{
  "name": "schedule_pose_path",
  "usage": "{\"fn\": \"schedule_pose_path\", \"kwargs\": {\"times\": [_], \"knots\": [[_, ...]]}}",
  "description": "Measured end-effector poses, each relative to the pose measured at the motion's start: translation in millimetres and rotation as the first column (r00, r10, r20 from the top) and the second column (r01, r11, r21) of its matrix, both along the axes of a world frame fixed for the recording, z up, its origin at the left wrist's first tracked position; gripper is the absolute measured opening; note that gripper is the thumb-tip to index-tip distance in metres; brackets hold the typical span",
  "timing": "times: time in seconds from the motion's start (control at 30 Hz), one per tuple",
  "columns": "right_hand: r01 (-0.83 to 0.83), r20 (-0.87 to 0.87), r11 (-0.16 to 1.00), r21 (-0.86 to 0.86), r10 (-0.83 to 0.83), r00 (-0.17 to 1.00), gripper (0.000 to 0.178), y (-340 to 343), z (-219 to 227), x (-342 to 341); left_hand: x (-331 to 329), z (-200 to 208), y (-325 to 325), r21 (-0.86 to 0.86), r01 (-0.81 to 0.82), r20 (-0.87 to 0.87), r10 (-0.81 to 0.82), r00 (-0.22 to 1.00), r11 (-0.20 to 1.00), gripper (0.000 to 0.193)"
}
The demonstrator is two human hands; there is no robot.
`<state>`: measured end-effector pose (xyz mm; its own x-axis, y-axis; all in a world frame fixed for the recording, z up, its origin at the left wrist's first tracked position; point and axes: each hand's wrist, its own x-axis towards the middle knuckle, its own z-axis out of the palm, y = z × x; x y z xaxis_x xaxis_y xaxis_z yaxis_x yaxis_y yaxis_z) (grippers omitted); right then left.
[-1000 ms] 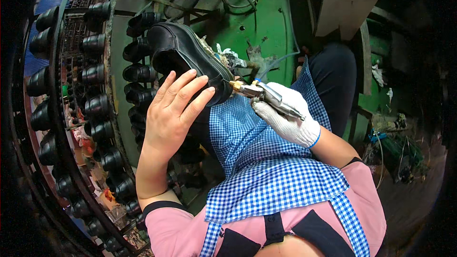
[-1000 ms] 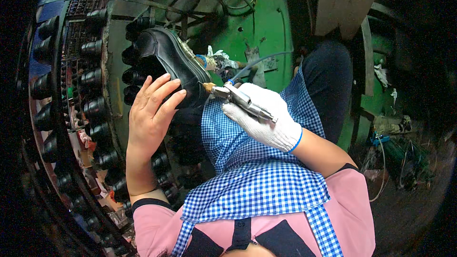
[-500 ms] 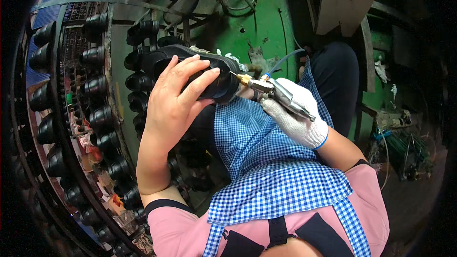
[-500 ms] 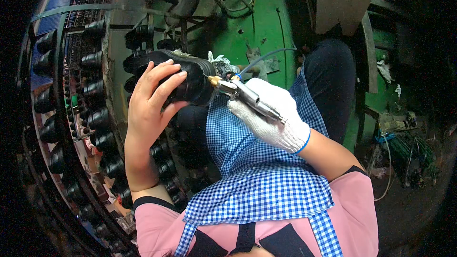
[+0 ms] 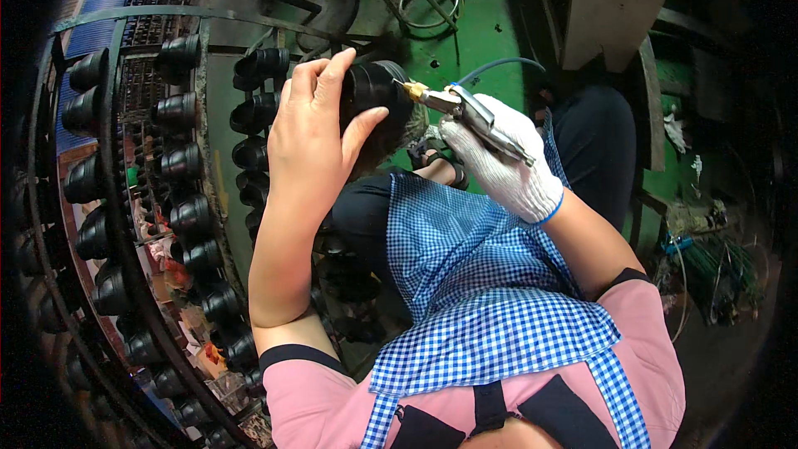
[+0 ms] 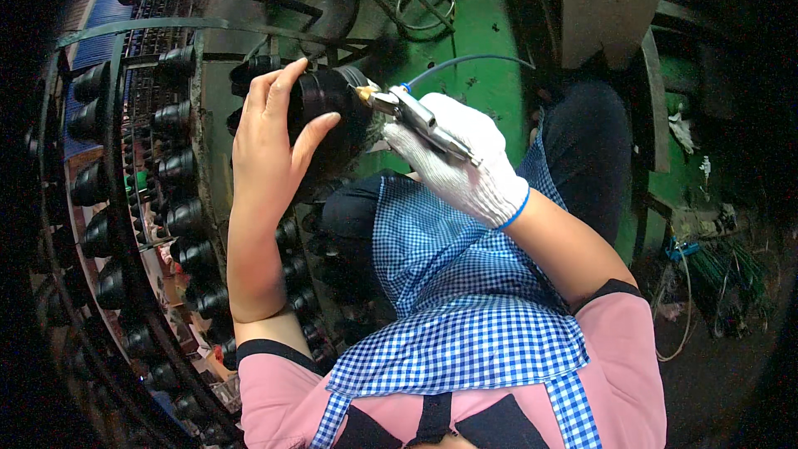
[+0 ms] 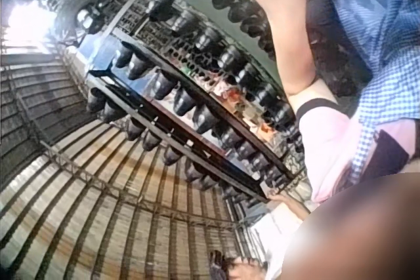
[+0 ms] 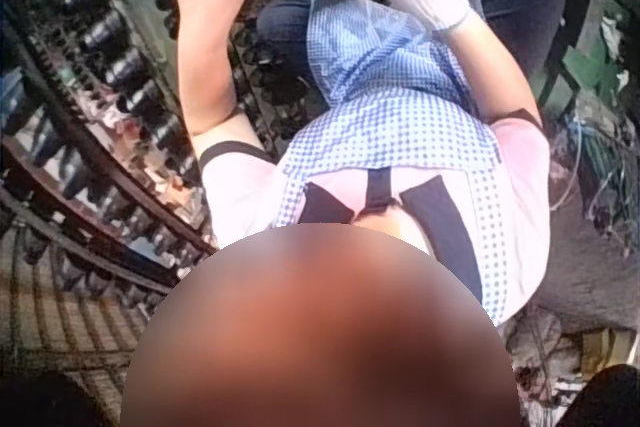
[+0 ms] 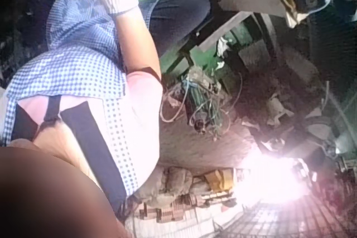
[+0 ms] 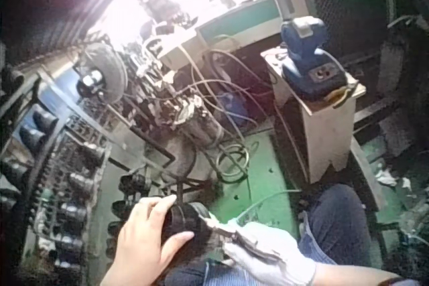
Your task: Applying adhesive to the seams of leather shoes using a precision applicator.
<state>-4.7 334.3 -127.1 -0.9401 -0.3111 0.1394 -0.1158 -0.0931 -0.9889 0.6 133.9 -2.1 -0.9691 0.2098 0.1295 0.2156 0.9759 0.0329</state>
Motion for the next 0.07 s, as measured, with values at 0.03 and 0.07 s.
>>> {"fn": "schedule_pose_path", "kwargs": {"times": [0.03, 0.07], "knots": [[0.029, -0.042, 1.0, -0.004, -0.029, 0.999, 0.02, -4.8, -2.4, -2.7, -2.5, -0.9, -0.6, -0.049, -0.025, -0.027, 0.024, 0.999, 0.998, 0.06], [0.058, -0.084, 0.998, -0.007, -0.058, 0.995, 0.021, -11.4, -4.8, -4.5, -4.9, -2.2, -1.1, -0.097, -0.051, -0.054, 0.046, 0.998, 0.994, 0.061]]}}
